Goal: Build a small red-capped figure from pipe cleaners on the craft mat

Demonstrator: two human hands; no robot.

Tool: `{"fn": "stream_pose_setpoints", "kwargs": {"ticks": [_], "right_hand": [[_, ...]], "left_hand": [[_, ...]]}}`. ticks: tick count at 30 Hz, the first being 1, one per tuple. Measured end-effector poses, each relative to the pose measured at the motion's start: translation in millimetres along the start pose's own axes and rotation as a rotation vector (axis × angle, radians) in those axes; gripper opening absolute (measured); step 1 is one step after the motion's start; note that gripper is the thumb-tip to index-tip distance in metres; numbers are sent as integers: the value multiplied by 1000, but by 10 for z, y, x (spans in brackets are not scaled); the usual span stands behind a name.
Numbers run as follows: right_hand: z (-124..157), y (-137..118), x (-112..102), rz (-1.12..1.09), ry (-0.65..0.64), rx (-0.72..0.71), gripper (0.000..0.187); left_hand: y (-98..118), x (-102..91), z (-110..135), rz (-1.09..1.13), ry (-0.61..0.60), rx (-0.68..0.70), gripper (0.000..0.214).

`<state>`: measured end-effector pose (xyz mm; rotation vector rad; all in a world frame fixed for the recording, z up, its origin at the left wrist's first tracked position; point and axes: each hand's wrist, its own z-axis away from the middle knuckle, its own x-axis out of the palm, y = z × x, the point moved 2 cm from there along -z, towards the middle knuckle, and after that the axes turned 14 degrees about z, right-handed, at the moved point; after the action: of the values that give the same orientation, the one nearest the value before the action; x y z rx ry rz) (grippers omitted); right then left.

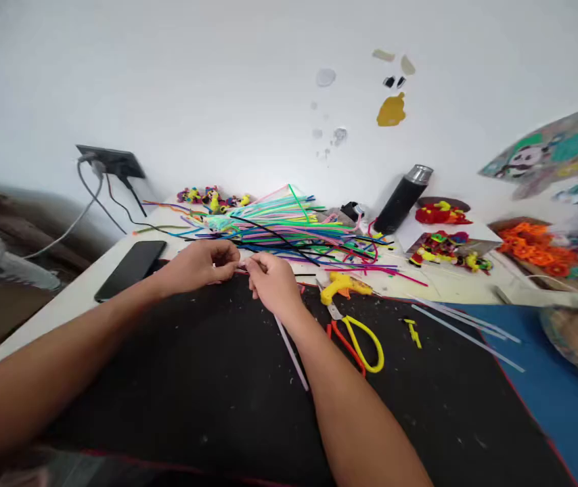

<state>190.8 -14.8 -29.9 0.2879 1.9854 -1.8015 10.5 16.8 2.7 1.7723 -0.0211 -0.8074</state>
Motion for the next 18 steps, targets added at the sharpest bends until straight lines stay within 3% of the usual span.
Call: {"fn": "stream_pose_setpoints", "kwargs": {"ticks": [18], "right_hand": [[24,0,12,112,-33,11,23]], "left_hand": [[-63,-19,-27,64,43,-111,11]]}}
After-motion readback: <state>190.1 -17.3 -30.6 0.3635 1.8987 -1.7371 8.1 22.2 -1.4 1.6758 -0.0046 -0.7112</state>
